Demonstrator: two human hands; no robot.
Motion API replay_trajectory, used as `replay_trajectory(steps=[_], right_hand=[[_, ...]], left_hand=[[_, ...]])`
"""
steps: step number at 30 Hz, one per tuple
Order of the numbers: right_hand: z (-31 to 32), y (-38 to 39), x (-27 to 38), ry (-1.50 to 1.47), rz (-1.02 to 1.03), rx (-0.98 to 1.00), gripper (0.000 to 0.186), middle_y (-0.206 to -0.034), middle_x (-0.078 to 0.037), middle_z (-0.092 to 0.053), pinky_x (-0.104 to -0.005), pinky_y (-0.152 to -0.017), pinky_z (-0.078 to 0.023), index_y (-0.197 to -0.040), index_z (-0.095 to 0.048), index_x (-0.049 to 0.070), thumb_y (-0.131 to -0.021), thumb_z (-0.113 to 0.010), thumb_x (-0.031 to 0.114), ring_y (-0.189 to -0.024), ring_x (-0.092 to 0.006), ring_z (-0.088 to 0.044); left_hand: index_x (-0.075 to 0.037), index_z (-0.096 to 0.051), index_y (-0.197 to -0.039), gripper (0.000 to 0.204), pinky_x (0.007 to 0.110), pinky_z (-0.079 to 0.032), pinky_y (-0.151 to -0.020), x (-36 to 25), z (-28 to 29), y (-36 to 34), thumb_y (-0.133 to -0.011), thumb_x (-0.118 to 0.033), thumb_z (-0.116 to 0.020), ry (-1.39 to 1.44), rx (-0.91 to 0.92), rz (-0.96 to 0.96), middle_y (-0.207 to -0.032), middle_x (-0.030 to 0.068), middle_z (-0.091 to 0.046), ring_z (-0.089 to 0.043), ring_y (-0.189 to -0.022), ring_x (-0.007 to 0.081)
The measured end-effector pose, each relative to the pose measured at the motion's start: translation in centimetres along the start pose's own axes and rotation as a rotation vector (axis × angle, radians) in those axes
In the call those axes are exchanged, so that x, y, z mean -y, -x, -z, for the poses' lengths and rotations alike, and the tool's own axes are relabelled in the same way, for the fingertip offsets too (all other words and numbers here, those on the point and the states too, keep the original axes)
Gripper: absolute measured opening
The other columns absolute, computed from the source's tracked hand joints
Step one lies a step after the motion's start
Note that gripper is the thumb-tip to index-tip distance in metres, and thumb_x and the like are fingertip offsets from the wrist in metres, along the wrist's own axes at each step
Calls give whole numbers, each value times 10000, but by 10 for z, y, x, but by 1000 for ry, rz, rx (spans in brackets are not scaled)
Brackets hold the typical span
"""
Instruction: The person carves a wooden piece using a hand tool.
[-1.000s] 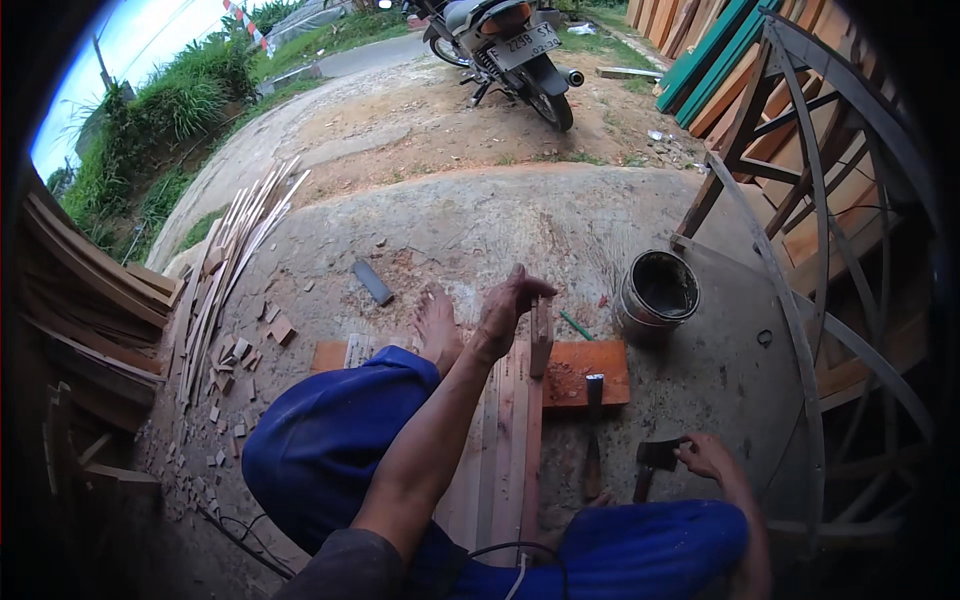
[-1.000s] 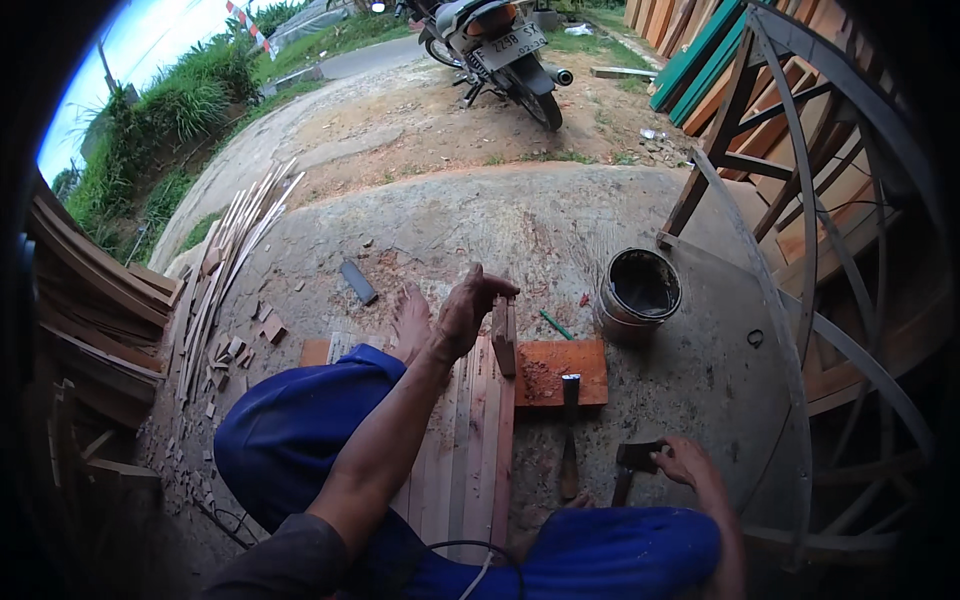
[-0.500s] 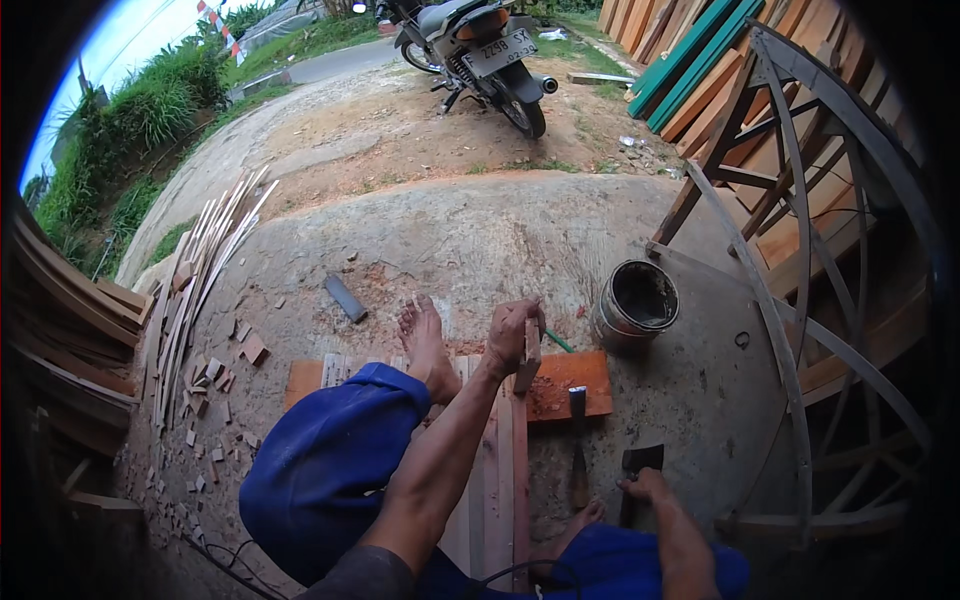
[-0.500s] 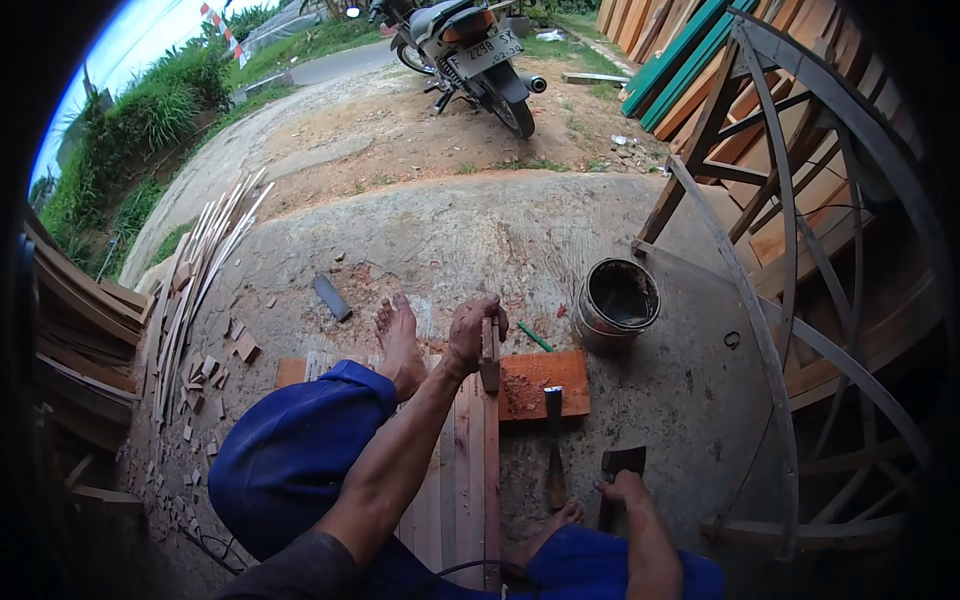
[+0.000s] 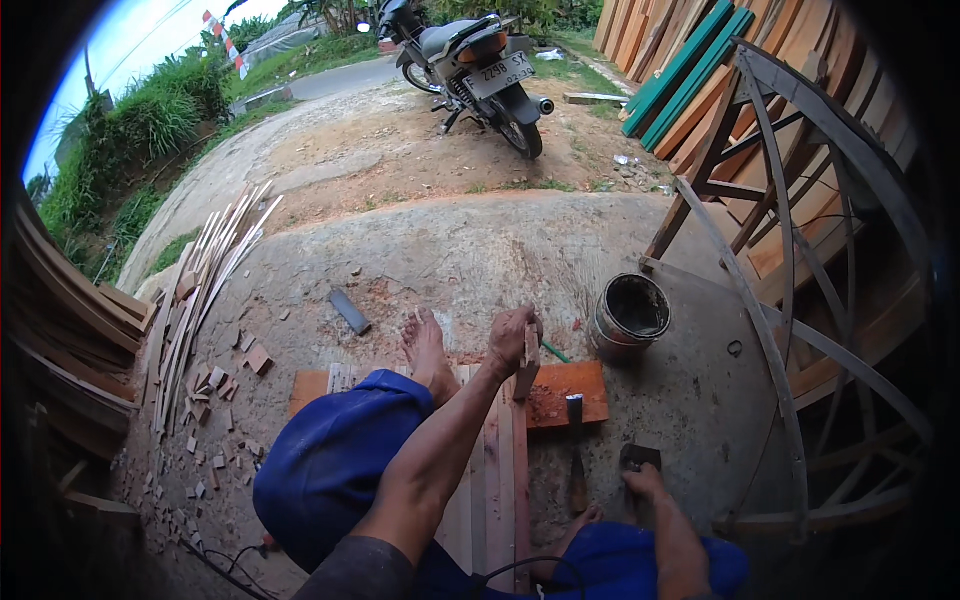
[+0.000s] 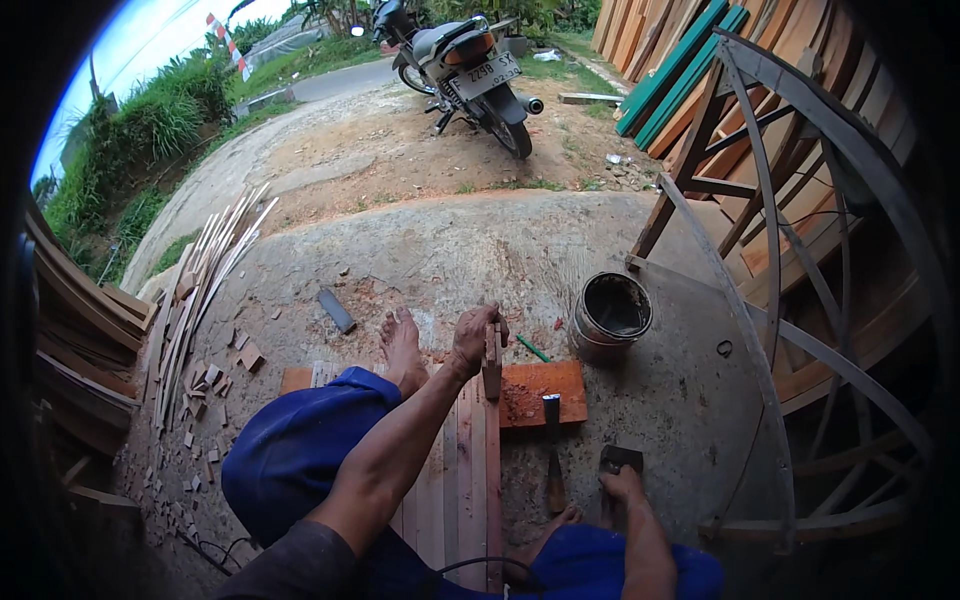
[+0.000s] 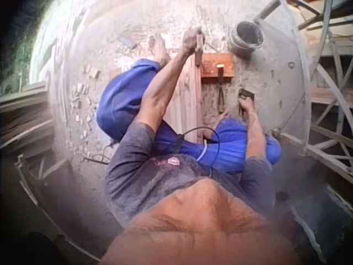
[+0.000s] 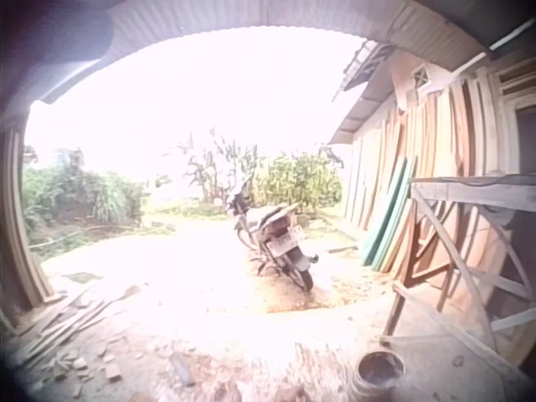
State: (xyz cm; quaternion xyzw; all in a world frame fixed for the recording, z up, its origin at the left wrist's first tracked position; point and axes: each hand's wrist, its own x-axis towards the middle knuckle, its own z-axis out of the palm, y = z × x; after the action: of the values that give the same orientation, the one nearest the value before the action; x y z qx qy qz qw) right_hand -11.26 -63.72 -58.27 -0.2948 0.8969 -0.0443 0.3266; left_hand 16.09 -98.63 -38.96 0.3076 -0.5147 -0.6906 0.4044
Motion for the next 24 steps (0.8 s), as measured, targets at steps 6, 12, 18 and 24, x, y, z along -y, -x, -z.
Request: replay_trajectory(steps=[6,12,18,24], right_hand=[[77,15,92,-447,-14,280,372,-839,-92,-691,-395,-685,-515,-988,-724,41,-767,-700,339,-719,-237,-644],[121,56,173,-675,323,167,330,-727,-107,-650,-384,-549,-497,-798,-663,17,-750,-727,338,-609,-219,-622],[106,119,213,-1355,370,387,277,-904,-83,-662,-320,-507,-529,-1018,-579,40,-818,-703,184,-635,-177,-626],[91,142,209,-1222,406,474,341,-833,-66,-653,-298,-428,-497,-1120,-488,93,-836,-669,148,-512,-125,-577]], left_hand=[[-23,-682,-832,520,423,-530,-743,-41,17,20,-1030,-389,-372,-1070,-223,-4,-895,180,-707,-691,-825,309],[-102,-727,-1076,337,458,-533,-865,-145,-11,20,-951,-295,-480,-2085,400,104,-1144,113,-706,-665,-1067,335],[-33,-689,-1024,505,507,-492,-852,-206,-13,8,-1030,-421,-366,-1935,618,-113,-1044,211,-684,-634,-960,416],[30,-628,-1244,705,409,-468,-974,-111,39,16,-1031,-572,-328,-713,207,-40,-1209,187,-667,-646,-1067,282]])
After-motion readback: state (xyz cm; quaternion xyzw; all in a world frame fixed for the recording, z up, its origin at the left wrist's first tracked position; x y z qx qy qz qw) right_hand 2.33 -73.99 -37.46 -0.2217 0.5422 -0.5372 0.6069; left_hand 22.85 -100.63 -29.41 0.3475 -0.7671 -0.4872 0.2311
